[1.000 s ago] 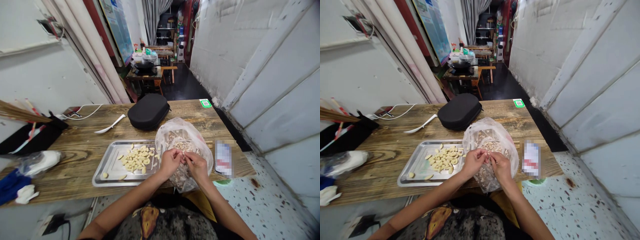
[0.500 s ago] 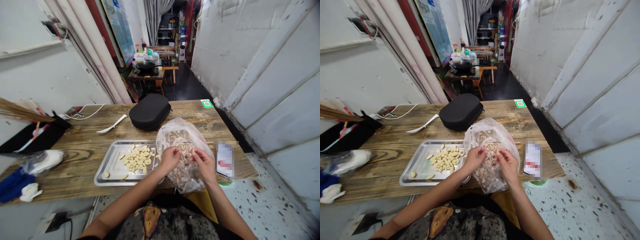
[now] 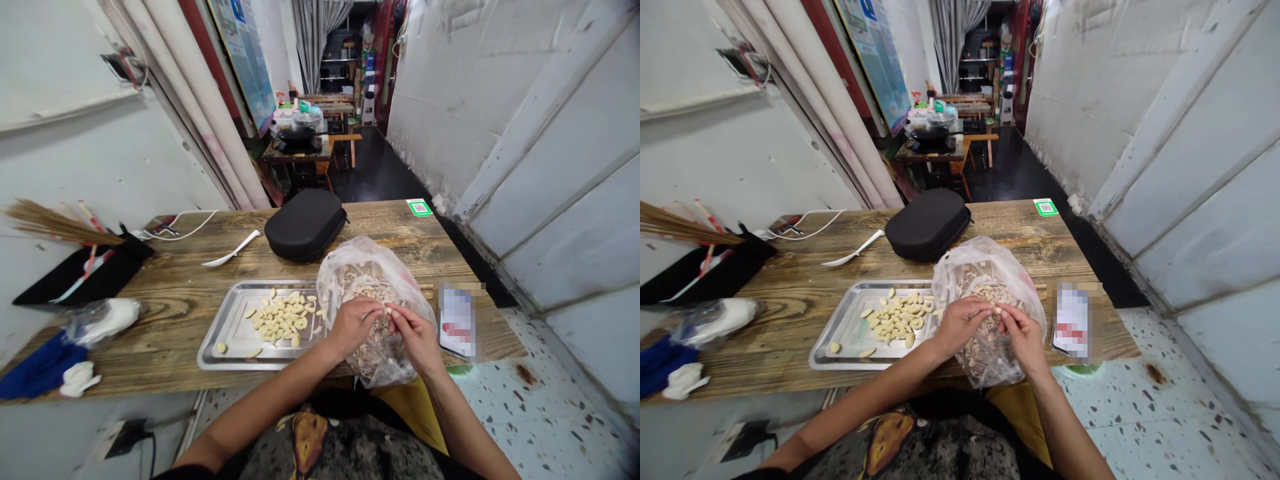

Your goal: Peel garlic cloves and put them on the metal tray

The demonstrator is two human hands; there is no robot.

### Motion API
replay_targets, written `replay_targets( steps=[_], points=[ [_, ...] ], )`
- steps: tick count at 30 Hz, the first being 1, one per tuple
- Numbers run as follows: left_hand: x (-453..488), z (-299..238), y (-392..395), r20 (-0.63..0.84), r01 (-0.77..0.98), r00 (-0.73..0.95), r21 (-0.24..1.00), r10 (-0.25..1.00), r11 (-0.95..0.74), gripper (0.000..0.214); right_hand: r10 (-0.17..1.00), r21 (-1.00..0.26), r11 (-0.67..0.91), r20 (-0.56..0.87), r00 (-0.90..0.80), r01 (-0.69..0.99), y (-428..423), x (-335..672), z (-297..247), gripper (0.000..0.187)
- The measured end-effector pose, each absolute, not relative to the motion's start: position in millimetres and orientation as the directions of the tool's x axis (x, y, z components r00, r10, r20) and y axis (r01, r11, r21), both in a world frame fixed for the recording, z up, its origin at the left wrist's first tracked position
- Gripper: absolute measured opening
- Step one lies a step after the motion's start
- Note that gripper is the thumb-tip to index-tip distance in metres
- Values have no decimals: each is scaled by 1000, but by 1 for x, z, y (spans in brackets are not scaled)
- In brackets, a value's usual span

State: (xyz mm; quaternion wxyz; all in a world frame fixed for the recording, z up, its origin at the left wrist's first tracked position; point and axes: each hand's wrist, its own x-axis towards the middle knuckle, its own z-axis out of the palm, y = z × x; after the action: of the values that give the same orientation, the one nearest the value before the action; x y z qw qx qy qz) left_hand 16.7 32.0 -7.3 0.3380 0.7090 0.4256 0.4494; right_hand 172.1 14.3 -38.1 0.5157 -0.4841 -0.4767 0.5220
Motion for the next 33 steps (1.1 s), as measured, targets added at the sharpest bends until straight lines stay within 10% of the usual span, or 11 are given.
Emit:
replay_targets(
  steps=[15,24,33],
  points=[
    [21,-4,26,272,466,189,821,944,-330,16,988,-981,151,146,-51,119,11,170,-32,24],
    [19,-9,32,-59,211,154,977,986,26,18,934,-855,337,355,-27,395,9,169,-35,18],
    [12,-17,33,47,494,172,860,984,-128,11,989,-916,-117,-144,43,-383,16,167,-22,27]
  ],
)
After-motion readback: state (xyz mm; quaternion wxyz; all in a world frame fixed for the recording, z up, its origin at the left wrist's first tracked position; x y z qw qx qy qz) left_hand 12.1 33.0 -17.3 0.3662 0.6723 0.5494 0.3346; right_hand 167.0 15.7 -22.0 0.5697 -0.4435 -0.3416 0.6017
